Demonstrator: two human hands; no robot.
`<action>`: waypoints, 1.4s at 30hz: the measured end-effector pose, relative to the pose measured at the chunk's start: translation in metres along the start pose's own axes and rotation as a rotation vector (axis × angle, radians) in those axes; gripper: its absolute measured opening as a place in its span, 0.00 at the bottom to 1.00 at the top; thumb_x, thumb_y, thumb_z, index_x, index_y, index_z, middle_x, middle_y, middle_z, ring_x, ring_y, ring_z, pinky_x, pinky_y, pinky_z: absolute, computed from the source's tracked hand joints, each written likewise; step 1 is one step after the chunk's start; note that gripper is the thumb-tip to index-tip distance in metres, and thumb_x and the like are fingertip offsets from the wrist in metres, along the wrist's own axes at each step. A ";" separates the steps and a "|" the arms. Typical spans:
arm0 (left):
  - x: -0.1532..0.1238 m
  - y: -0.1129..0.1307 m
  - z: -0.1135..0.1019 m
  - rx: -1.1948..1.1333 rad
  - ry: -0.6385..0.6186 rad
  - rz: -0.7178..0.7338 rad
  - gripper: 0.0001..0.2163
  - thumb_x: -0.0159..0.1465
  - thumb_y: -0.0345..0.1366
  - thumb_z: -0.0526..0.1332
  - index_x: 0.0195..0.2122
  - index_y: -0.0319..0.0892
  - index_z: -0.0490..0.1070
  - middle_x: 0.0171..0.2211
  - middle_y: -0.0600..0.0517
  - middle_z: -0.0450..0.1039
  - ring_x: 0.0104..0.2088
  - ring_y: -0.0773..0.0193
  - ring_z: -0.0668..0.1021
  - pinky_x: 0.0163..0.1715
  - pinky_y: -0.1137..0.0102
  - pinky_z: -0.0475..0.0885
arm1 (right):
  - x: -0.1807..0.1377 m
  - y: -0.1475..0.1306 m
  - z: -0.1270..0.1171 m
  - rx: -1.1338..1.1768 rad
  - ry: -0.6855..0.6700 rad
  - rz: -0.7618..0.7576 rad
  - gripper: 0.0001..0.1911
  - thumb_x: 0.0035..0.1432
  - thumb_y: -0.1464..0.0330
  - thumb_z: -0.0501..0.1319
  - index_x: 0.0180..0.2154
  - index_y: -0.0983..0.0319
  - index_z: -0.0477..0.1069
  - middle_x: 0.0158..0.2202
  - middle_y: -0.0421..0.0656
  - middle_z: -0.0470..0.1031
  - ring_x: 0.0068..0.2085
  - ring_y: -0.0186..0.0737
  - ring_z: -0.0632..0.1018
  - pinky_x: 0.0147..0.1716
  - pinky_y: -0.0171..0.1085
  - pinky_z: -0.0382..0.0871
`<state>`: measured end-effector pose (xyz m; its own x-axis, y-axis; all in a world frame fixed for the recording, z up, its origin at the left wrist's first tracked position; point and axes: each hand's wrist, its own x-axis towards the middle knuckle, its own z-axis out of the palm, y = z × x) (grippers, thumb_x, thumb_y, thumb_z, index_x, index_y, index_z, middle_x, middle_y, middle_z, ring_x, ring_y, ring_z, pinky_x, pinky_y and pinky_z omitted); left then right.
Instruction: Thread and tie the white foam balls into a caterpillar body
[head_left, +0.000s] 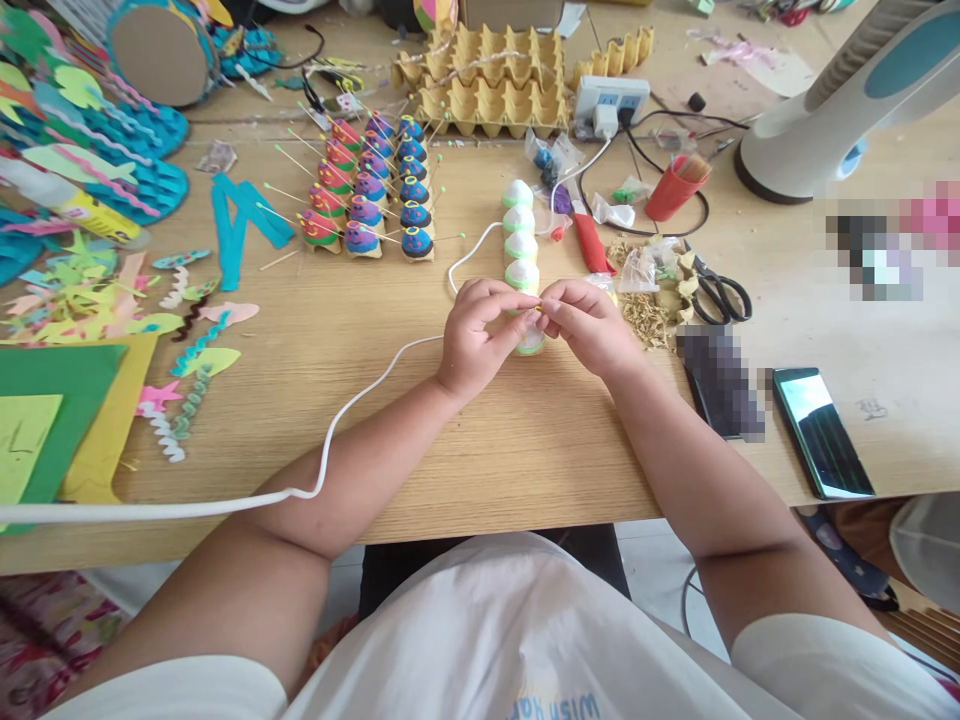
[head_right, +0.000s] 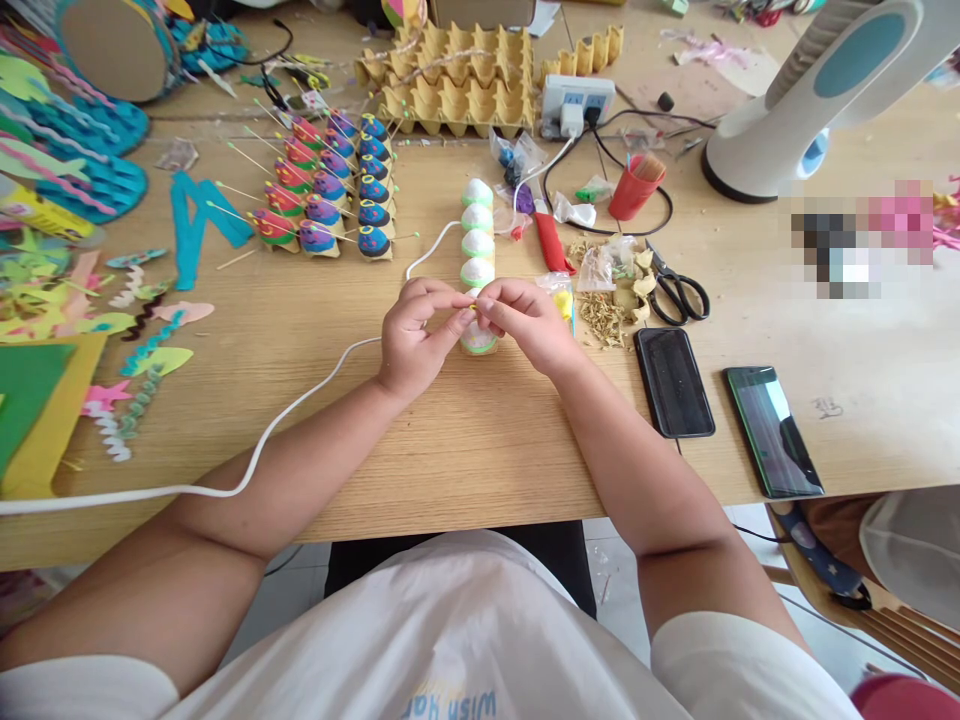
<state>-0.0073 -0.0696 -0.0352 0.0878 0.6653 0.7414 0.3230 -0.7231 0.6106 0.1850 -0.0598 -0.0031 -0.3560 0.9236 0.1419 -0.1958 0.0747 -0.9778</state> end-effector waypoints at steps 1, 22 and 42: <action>0.000 0.000 0.000 0.002 0.002 0.000 0.09 0.76 0.46 0.68 0.47 0.50 0.85 0.41 0.53 0.85 0.46 0.61 0.84 0.53 0.62 0.78 | 0.000 0.000 0.000 0.001 -0.002 -0.003 0.25 0.58 0.46 0.79 0.30 0.60 0.78 0.28 0.37 0.78 0.29 0.30 0.73 0.32 0.32 0.69; 0.001 0.000 0.000 0.039 0.018 0.048 0.06 0.77 0.43 0.68 0.46 0.50 0.85 0.40 0.54 0.84 0.44 0.62 0.84 0.51 0.62 0.78 | 0.001 0.005 -0.002 0.030 -0.018 0.017 0.25 0.55 0.47 0.80 0.35 0.60 0.80 0.29 0.37 0.81 0.30 0.30 0.77 0.32 0.32 0.73; 0.001 0.002 0.001 0.024 0.048 0.059 0.06 0.76 0.43 0.68 0.46 0.50 0.83 0.41 0.54 0.85 0.45 0.61 0.84 0.52 0.61 0.78 | 0.001 0.004 -0.001 0.070 0.004 0.020 0.24 0.54 0.48 0.81 0.34 0.60 0.79 0.29 0.36 0.80 0.30 0.29 0.77 0.33 0.31 0.73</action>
<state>-0.0058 -0.0706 -0.0332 0.0619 0.6118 0.7886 0.3416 -0.7554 0.5592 0.1847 -0.0585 -0.0067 -0.3565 0.9264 0.1214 -0.2517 0.0299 -0.9673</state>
